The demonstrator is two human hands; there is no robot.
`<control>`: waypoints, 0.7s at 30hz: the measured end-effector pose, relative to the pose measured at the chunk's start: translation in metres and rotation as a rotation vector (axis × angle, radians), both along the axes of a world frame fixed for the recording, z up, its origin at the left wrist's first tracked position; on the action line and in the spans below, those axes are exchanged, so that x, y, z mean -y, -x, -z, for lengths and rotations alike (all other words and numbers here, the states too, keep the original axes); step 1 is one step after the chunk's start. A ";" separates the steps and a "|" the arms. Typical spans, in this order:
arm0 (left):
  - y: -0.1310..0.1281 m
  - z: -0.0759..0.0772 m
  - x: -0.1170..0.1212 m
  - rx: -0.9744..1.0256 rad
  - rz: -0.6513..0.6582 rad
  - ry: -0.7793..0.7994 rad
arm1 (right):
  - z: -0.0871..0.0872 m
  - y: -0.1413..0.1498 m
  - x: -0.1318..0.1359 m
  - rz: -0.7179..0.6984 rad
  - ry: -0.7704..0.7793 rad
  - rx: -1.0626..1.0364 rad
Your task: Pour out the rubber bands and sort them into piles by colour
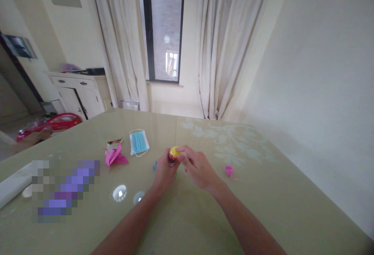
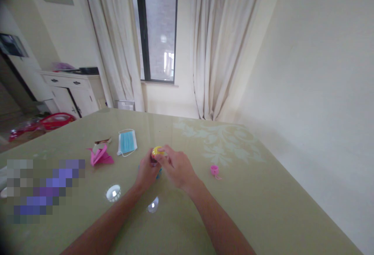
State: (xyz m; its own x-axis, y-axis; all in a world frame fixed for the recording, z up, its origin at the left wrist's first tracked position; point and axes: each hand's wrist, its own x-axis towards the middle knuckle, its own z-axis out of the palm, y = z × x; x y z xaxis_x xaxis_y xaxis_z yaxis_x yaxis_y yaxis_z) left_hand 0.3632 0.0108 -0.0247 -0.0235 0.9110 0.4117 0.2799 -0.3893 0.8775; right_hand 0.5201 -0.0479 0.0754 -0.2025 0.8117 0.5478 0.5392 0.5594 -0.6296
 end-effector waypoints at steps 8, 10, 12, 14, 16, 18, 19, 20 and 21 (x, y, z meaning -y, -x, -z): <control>-0.002 0.002 0.000 0.053 0.007 0.005 | 0.001 0.000 0.004 0.025 -0.086 -0.085; -0.002 0.002 0.000 0.072 0.007 0.003 | -0.002 0.000 0.005 -0.040 0.003 -0.001; -0.001 0.002 0.000 0.060 -0.027 -0.001 | -0.006 -0.001 0.008 0.100 -0.080 -0.136; -0.001 0.002 0.001 0.037 -0.047 -0.017 | -0.008 -0.002 0.010 0.207 -0.210 -0.242; -0.001 0.002 0.003 0.036 -0.020 -0.040 | -0.006 0.000 0.011 0.121 -0.186 -0.099; -0.002 0.001 0.004 0.033 0.001 -0.052 | -0.002 0.002 0.011 -0.010 -0.053 0.125; -0.002 0.001 0.005 0.030 0.000 -0.051 | 0.000 0.004 0.011 -0.015 -0.004 0.170; -0.002 0.000 0.006 0.023 -0.011 -0.047 | 0.001 0.005 0.011 0.033 0.011 0.155; -0.002 0.000 0.006 0.016 -0.028 -0.041 | 0.003 0.006 0.011 0.093 -0.004 0.107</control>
